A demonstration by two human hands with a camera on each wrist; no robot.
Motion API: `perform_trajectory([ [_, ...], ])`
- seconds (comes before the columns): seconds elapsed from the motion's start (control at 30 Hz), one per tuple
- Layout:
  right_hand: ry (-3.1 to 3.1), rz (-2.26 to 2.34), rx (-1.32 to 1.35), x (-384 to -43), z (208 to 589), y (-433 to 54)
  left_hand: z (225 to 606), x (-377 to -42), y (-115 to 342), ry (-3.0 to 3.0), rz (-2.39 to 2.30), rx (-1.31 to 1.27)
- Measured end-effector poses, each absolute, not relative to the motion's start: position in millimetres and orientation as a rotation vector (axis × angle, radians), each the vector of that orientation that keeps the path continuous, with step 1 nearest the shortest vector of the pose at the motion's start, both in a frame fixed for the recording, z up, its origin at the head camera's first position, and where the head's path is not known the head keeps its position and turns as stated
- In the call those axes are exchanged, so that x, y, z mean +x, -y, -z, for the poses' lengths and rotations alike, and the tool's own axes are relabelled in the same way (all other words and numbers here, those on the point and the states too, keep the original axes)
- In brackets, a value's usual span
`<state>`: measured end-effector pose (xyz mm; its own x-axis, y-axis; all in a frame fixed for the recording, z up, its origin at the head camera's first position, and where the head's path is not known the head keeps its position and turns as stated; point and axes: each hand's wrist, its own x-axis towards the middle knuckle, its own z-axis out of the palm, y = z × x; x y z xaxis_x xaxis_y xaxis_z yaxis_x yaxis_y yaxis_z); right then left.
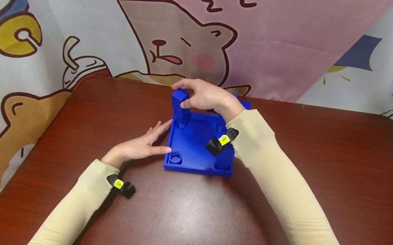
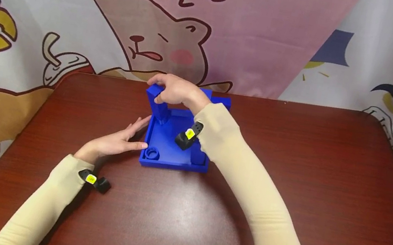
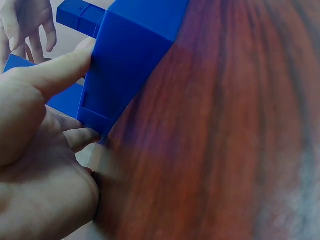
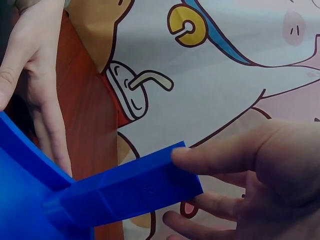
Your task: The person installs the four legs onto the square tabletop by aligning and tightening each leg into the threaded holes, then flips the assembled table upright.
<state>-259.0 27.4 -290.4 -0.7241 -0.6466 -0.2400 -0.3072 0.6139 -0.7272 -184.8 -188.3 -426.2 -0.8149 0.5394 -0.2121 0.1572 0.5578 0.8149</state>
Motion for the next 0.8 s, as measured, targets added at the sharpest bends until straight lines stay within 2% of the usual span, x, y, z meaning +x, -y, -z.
perform_trajectory([
  [0.8,-2.585,1.029,-0.516,-262.6,298.0,-20.0,427.5,-185.4,187.4,-2.352,-1.173,0.578],
])
